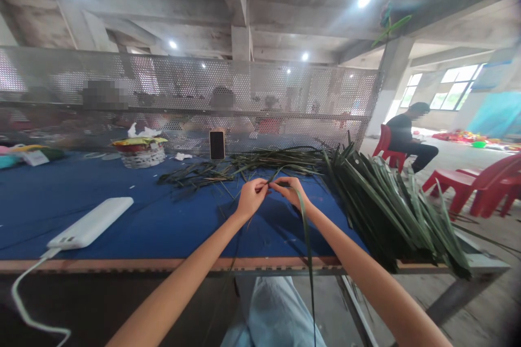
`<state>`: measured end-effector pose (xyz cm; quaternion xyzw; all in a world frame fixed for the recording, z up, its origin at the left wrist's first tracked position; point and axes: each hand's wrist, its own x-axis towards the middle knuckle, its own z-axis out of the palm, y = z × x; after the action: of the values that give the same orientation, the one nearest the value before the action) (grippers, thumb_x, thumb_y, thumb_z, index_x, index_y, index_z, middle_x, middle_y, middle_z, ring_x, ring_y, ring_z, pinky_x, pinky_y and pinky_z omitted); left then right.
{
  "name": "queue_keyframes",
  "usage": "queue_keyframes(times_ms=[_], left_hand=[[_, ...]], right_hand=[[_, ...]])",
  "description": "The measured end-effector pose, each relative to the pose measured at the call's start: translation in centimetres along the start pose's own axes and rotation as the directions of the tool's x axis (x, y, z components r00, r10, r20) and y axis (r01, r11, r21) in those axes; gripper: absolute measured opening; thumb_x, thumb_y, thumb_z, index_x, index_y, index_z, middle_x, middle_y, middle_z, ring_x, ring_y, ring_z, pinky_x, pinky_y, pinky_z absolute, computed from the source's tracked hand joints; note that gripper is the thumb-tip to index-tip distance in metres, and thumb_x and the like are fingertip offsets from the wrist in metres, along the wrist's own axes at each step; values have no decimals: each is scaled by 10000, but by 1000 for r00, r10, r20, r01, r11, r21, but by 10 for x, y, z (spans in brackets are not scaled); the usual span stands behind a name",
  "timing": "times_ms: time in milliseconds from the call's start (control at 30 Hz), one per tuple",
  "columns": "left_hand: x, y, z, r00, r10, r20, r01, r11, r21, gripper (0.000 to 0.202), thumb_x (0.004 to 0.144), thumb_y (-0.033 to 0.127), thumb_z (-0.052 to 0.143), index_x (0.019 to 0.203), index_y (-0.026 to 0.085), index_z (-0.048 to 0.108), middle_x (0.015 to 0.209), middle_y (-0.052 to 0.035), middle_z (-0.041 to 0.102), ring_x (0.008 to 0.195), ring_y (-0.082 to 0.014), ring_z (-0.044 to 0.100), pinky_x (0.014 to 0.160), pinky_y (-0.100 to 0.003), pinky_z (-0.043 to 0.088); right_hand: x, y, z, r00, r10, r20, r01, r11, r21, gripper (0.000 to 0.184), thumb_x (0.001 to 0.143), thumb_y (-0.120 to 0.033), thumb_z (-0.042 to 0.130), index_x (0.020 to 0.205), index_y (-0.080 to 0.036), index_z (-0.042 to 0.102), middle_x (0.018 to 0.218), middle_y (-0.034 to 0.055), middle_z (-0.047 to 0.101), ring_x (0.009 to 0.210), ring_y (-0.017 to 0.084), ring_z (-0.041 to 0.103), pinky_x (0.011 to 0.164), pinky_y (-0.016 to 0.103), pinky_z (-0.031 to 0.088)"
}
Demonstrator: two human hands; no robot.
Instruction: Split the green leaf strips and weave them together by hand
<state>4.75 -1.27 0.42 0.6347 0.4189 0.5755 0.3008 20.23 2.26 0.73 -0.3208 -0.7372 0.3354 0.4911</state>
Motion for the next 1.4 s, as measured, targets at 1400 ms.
queue_keyframes(times_ms=[1400], left_hand=[[15,-3,-11,868,-388,309,475,829,-295,188,670,259,755,779,109,724,763,-106,740,757,-221,709,786,-338,554]], right_hand=[[-1,2,-9,992,-80,101,87,994,-65,249,773,-383,623,801,-155,717,729,42,700,650,166,602,627,267,454]])
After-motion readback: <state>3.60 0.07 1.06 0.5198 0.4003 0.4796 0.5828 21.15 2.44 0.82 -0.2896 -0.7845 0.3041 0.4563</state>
